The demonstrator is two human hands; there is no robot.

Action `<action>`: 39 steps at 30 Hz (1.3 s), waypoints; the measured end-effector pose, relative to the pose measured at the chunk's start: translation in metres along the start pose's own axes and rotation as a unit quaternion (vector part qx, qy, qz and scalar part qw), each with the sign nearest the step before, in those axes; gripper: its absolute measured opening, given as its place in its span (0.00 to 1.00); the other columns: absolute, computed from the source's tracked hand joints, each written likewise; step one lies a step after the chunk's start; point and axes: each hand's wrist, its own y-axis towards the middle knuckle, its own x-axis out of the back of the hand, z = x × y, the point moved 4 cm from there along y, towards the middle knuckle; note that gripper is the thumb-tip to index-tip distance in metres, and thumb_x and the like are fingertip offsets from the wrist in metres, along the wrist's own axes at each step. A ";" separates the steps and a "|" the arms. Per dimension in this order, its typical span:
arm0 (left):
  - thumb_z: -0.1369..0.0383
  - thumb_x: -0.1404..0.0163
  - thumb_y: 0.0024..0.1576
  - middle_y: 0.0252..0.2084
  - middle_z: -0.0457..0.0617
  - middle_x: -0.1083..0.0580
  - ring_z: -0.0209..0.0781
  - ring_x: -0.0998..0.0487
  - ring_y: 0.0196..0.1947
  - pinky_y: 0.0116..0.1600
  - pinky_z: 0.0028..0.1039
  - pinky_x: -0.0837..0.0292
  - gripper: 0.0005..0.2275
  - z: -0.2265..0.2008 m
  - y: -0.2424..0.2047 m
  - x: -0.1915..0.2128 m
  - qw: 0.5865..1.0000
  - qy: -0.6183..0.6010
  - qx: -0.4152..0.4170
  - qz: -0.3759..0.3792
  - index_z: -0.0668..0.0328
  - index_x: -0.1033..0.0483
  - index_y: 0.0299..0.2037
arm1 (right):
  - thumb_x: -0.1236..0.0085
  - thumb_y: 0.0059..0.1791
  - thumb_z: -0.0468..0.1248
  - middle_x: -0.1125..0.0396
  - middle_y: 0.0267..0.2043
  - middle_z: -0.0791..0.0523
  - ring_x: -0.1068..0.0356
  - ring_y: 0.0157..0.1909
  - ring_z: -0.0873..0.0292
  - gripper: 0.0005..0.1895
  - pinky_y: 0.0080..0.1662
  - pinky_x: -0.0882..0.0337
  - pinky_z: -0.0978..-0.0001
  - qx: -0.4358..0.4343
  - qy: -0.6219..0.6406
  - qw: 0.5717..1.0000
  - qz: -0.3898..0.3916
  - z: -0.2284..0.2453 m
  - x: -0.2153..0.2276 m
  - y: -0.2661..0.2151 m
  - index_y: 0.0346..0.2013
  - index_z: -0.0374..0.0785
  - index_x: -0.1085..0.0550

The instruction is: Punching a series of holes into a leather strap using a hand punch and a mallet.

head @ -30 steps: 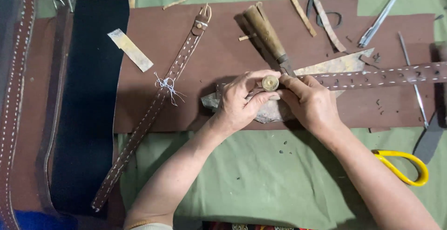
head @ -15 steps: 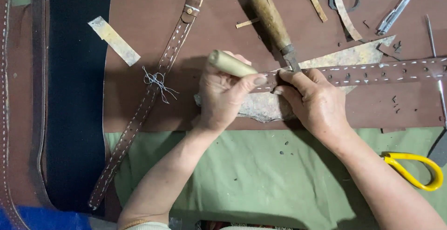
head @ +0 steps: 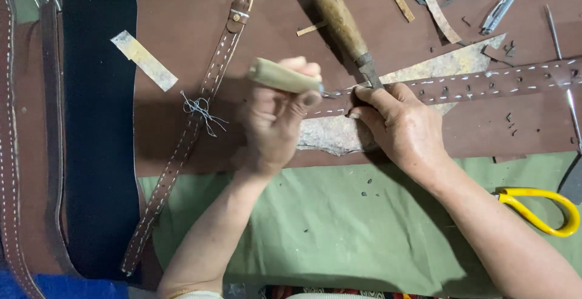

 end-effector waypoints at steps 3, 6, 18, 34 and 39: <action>0.77 0.40 0.58 0.51 0.63 0.22 0.51 0.17 0.48 0.51 0.35 0.15 0.17 -0.003 -0.005 -0.007 0.998 0.031 -0.014 0.050 0.66 0.26 0.56 | 0.38 0.52 0.49 0.31 0.41 0.57 0.25 0.36 0.40 0.13 0.37 0.24 0.49 -0.039 -0.005 0.999 0.030 -0.003 -0.001 0.002 0.52 0.64 0.22; 0.78 0.39 0.58 0.51 0.62 0.21 0.49 0.18 0.51 0.51 0.35 0.16 0.17 -0.003 -0.006 -0.008 0.997 0.032 -0.007 0.064 0.69 0.26 0.57 | 0.37 0.52 0.48 0.31 0.42 0.56 0.25 0.38 0.40 0.14 0.38 0.24 0.48 -0.049 0.017 0.998 0.031 -0.003 -0.002 0.002 0.52 0.63 0.23; 0.79 0.43 0.61 0.52 0.62 0.22 0.48 0.20 0.54 0.53 0.36 0.16 0.18 0.003 -0.005 -0.008 0.992 0.048 0.001 0.120 0.68 0.28 0.60 | 0.38 0.52 0.48 0.31 0.41 0.56 0.25 0.38 0.40 0.15 0.38 0.25 0.48 -0.040 0.005 0.999 0.035 -0.001 0.000 0.002 0.54 0.62 0.23; 0.79 0.42 0.60 0.51 0.63 0.21 0.49 0.19 0.52 0.51 0.35 0.15 0.15 -0.003 -0.002 -0.008 0.991 0.050 -0.005 0.125 0.69 0.26 0.57 | 0.37 0.52 0.48 0.31 0.41 0.56 0.25 0.37 0.40 0.14 0.37 0.25 0.49 -0.032 0.013 0.999 0.022 -0.001 0.000 0.002 0.53 0.61 0.22; 0.78 0.42 0.60 0.50 0.61 0.21 0.48 0.19 0.52 0.51 0.33 0.16 0.13 -0.004 -0.001 -0.008 0.989 0.059 0.002 0.137 0.68 0.25 0.54 | 0.36 0.52 0.46 0.31 0.40 0.55 0.25 0.37 0.40 0.13 0.36 0.25 0.49 -0.020 0.018 1.000 0.013 -0.002 0.000 0.002 0.53 0.59 0.22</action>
